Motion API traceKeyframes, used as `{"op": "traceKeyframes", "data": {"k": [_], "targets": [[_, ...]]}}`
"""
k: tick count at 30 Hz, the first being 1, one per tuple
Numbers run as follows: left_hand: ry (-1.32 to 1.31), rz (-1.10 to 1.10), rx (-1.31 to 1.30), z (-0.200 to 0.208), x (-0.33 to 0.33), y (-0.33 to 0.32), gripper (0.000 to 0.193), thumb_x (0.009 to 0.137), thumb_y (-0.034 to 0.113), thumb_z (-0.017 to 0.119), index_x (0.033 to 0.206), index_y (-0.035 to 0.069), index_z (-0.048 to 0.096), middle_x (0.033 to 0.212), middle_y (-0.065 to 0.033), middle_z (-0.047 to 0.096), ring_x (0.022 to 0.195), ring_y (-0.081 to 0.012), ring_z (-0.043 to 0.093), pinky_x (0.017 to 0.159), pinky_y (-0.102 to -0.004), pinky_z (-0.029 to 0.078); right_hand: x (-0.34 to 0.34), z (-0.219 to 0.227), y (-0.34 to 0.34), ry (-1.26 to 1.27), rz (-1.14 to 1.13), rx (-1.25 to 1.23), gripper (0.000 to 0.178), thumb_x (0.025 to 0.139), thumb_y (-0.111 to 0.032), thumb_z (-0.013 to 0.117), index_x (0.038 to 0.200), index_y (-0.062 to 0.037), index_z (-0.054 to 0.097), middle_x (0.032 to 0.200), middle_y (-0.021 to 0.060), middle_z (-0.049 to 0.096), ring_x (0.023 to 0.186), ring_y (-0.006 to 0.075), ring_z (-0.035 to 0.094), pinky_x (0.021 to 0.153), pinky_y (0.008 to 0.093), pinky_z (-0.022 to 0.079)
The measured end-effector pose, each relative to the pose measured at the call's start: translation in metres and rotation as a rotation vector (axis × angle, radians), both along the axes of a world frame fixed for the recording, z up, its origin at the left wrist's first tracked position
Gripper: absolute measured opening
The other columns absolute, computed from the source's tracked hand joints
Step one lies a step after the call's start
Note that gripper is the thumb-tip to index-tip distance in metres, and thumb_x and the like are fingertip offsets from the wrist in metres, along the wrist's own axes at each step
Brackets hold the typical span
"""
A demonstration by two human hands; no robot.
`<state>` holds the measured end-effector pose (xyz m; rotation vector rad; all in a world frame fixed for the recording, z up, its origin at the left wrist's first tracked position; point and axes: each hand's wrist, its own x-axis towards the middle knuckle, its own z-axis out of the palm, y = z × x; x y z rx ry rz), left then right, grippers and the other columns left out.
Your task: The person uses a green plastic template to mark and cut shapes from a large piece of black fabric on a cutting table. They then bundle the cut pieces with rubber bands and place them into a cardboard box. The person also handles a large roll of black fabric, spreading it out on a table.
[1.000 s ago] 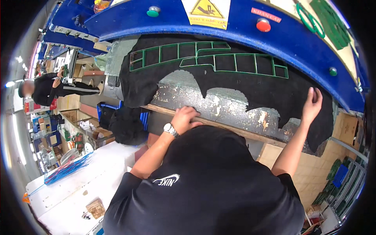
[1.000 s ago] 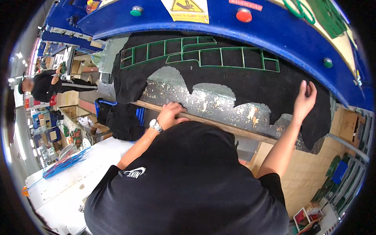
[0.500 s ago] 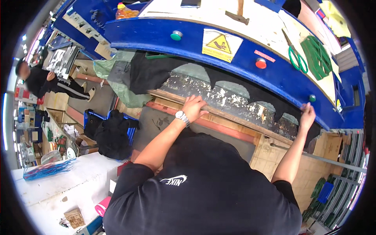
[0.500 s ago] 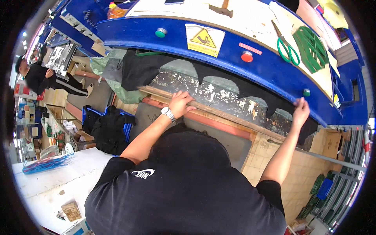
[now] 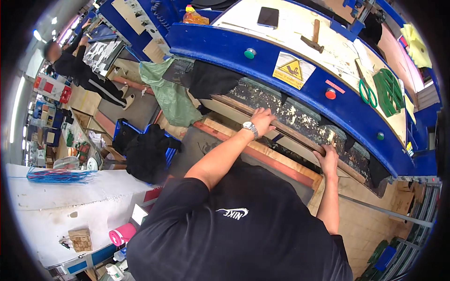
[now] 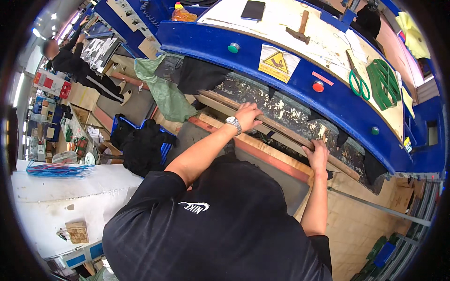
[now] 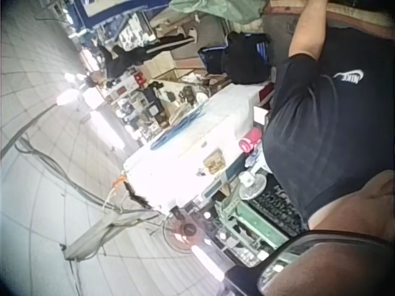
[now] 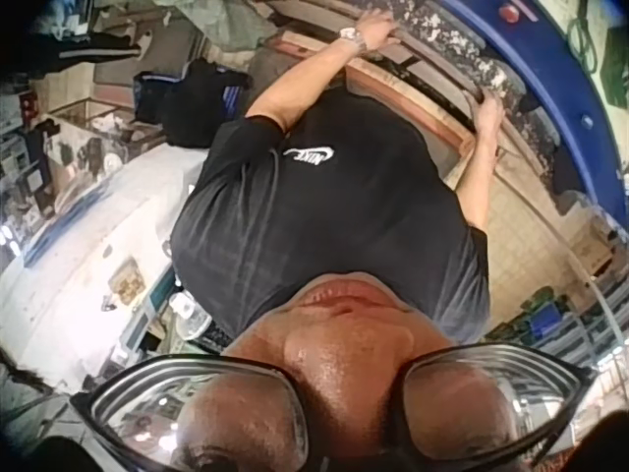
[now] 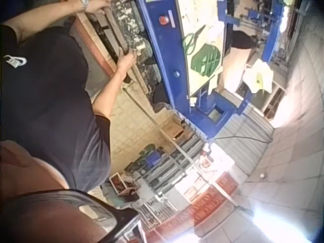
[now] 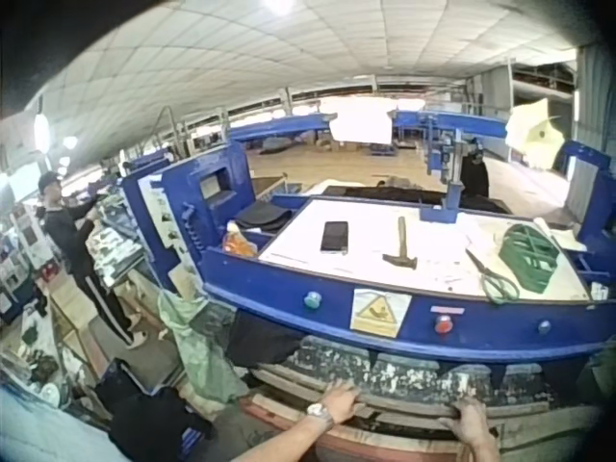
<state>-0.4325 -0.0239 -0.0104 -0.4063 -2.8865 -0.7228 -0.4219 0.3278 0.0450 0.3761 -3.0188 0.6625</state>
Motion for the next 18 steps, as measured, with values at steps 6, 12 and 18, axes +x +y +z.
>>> {"op": "traceKeyframes", "data": {"k": [6,12,18], "targets": [[-0.051,0.051,-0.019,0.006,-0.007,0.008,0.038,0.083,0.041,0.073,0.107,0.011,0.072,0.107,-0.0114,0.061,0.11,-0.0342,0.053,0.1,-0.0459,0.04,-0.009,-0.008,-0.001,0.011,-0.061,0.001,0.038,0.073,-0.017,0.084,0.104,-0.0004,0.072,0.1,0.0177,0.067,0.097,0.0367,0.064,0.087,0.0448,0.049],[-0.11,0.091,-0.014,0.011,-0.014,0.015,0.049,0.094,0.054,0.056,0.102,0.01,0.075,0.109,-0.0162,0.063,0.11,-0.0367,0.054,0.099,-0.0469,0.041,-0.012,-0.019,0.005,0.075,-0.049,0.012,0.033,0.073,-0.014,0.084,0.099,-0.0004,0.07,0.095,0.0173,0.066,0.092,0.0369,0.064,0.081,0.045,0.049],[-0.156,0.076,0.028,0.01,0.023,0.015,0.049,0.096,0.053,0.054,0.101,0.009,0.075,0.105,-0.0165,0.064,0.108,-0.0367,0.056,0.1,-0.0479,0.041,0.011,-0.014,0.011,-0.088,0.05,0.01,0.03,0.073,-0.017,0.084,0.094,-0.0008,0.07,0.093,0.0168,0.067,0.091,0.0365,0.064,0.079,0.0444,0.049]]}}
